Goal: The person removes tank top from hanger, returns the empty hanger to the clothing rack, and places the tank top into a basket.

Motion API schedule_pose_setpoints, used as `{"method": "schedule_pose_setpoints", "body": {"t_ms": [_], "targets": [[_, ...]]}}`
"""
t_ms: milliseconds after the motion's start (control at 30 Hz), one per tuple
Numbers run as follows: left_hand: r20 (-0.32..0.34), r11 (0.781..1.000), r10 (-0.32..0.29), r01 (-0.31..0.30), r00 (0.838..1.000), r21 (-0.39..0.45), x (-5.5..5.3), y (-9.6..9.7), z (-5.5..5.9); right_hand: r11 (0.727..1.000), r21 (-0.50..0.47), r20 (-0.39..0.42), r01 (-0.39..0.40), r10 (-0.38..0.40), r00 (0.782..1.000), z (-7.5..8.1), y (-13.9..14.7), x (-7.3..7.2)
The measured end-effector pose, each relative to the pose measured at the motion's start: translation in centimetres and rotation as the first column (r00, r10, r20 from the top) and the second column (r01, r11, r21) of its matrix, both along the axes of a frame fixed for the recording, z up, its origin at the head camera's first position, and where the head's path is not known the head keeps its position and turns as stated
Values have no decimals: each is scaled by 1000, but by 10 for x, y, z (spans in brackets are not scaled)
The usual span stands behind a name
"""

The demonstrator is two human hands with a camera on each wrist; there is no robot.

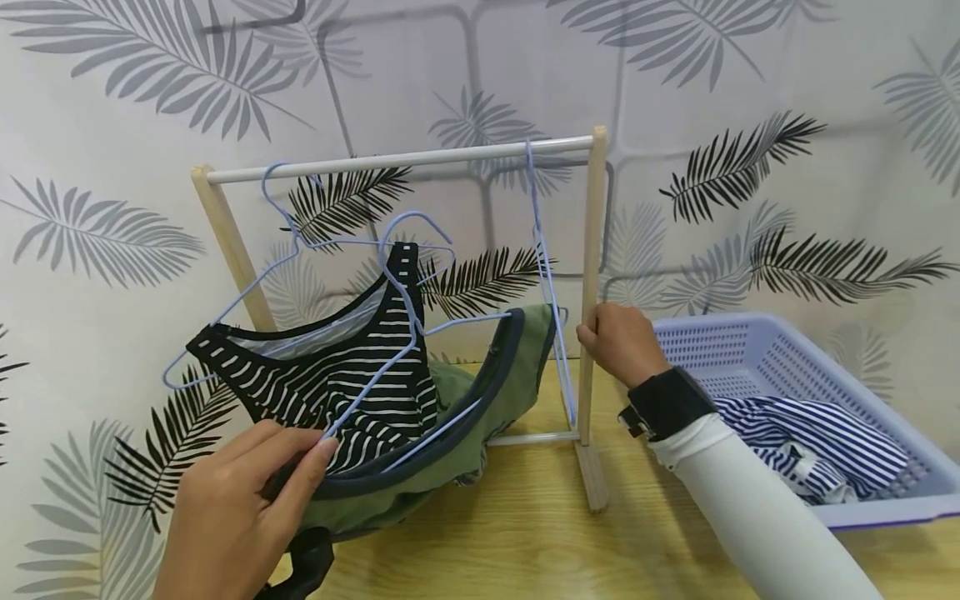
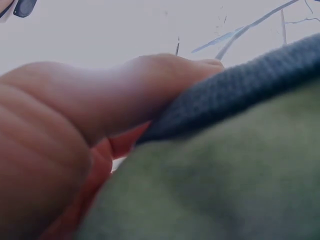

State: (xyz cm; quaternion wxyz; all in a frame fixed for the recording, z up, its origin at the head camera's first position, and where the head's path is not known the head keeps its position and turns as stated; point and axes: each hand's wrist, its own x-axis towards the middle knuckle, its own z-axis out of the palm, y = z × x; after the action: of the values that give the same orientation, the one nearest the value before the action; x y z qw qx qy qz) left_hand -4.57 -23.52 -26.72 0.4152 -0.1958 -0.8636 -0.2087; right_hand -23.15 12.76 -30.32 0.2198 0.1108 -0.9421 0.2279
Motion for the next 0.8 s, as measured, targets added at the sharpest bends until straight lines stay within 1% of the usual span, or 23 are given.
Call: {"method": "schedule_pose_setpoints", "body": {"t_ms": [200, 333, 467, 567, 633, 700, 767, 800], "targets": [[19, 999, 23, -24, 1000, 31, -4, -10, -9, 1000, -15, 44, -7, 8, 999, 2, 0, 1], [25, 998, 17, -18, 1000, 53, -6, -18, -15, 1000, -7, 66, -6, 7, 998, 5, 2, 2], [43, 998, 14, -17, 999, 67, -9, -25, -17, 1000, 7, 92, -20, 19, 996, 9, 6, 4], [70, 997, 20, -25, 997, 70, -11, -27, -18, 999, 30, 98, -25, 22, 995, 14, 12, 9], [81, 997, 22, -28, 997, 72, -13, -29, -20, 999, 38, 84, -20, 17, 996, 21, 14, 14], [81, 997, 27, -33, 996, 70, -14, -32, -21, 999, 49, 44, -18, 15, 999, 31, 14, 21], [77, 997, 32, -38, 996, 73, -16, -36, -24, 999, 41, -7, -20, 20, 1000, 42, 11, 29], [74, 996, 35, -41, 997, 74, -16, -38, -25, 999, 35, -47, -30, 31, 998, 48, 8, 34]]}}
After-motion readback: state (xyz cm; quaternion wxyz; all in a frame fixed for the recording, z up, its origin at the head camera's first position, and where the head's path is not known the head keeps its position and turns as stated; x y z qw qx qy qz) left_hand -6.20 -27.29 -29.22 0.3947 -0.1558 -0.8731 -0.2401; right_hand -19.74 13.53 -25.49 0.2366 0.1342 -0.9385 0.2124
